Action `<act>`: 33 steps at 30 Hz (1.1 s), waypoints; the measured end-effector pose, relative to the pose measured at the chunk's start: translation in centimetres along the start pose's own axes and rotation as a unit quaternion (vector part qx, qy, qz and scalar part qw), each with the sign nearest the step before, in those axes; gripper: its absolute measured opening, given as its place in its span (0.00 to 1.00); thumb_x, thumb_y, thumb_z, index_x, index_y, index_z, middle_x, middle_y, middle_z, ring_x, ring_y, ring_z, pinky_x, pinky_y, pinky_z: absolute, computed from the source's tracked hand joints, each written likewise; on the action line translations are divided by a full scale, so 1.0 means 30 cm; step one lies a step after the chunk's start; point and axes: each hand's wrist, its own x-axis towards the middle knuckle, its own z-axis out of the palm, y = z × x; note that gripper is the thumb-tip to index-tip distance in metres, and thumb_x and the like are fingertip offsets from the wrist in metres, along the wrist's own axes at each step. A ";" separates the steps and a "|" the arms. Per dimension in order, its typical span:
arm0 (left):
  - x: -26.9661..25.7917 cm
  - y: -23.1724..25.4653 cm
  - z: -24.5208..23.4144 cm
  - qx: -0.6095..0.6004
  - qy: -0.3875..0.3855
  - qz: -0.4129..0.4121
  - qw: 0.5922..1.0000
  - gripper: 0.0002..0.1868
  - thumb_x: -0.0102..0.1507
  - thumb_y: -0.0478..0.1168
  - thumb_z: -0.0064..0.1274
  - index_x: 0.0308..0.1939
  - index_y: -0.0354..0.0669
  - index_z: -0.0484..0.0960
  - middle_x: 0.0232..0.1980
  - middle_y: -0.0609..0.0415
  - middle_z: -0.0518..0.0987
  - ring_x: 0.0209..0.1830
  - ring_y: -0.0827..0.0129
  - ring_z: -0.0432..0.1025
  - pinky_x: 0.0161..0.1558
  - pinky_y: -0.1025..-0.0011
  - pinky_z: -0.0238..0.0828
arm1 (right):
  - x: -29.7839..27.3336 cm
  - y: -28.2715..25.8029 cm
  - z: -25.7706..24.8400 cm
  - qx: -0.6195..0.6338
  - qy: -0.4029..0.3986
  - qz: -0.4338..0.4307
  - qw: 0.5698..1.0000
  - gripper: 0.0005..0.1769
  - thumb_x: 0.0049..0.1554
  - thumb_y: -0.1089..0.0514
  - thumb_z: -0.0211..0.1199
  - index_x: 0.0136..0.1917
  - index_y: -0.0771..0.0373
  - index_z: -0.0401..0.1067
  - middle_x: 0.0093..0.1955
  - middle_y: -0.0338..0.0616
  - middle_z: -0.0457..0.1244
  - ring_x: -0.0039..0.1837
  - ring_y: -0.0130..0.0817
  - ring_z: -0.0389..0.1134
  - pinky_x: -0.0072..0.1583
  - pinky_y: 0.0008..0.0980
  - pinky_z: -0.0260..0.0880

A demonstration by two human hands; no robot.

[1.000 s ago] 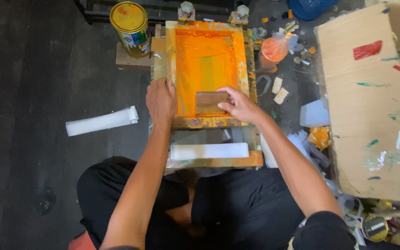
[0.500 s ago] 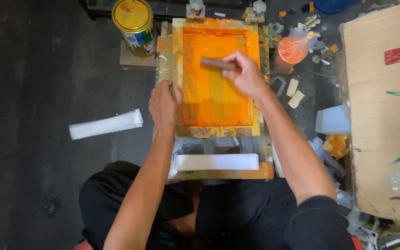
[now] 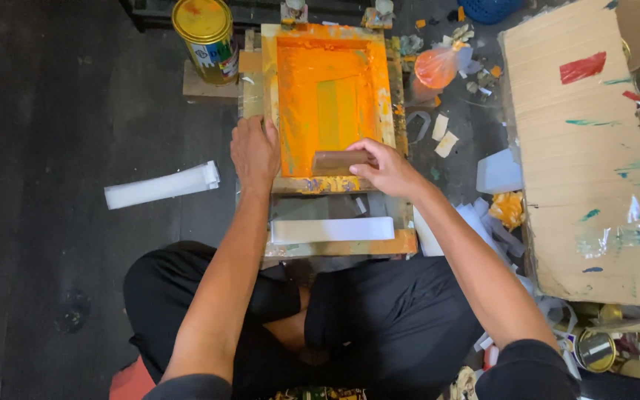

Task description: The person sits on the floor and uses a squeegee to spread orange ink across a screen printing frame. They repeatedly pull the squeegee across the screen to coat it with ink, then lift the frame to reveal a white sheet of paper underneath.

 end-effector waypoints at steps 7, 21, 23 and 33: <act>0.028 -0.009 0.014 -0.003 -0.020 -0.013 1.000 0.18 0.75 0.49 0.38 0.55 0.40 0.78 0.45 0.45 0.76 0.49 0.48 0.73 0.49 0.56 0.69 | 0.202 0.009 -0.071 0.012 -0.063 0.052 0.997 0.21 0.64 0.59 0.61 0.69 0.63 0.68 0.55 0.62 0.68 0.58 0.56 0.72 0.59 0.52 0.70; 0.058 0.018 -0.022 -0.021 -0.067 -0.045 0.997 0.20 0.74 0.55 0.40 0.54 0.43 0.76 0.42 0.49 0.75 0.46 0.55 0.73 0.48 0.59 0.69 | 0.456 0.166 -0.086 0.007 0.105 -0.170 0.980 0.18 0.58 0.66 0.72 0.60 0.57 0.73 0.47 0.43 0.64 0.52 0.38 0.68 0.57 0.35 0.69; 0.048 0.020 -0.021 -0.022 -0.068 -0.041 0.997 0.20 0.74 0.55 0.38 0.54 0.44 0.76 0.43 0.49 0.75 0.47 0.56 0.72 0.49 0.59 0.69 | 0.363 0.197 -0.042 -0.007 0.099 -0.166 0.981 0.17 0.57 0.65 0.72 0.59 0.58 0.74 0.49 0.44 0.65 0.55 0.41 0.68 0.59 0.38 0.68; 0.011 0.018 -0.031 -0.021 -0.058 -0.041 0.997 0.22 0.76 0.53 0.33 0.57 0.42 0.77 0.48 0.48 0.75 0.51 0.54 0.72 0.54 0.59 0.66 | -0.014 0.086 0.032 0.019 0.016 -0.020 1.000 0.18 0.58 0.60 0.70 0.61 0.55 0.74 0.55 0.48 0.70 0.58 0.45 0.73 0.62 0.43 0.70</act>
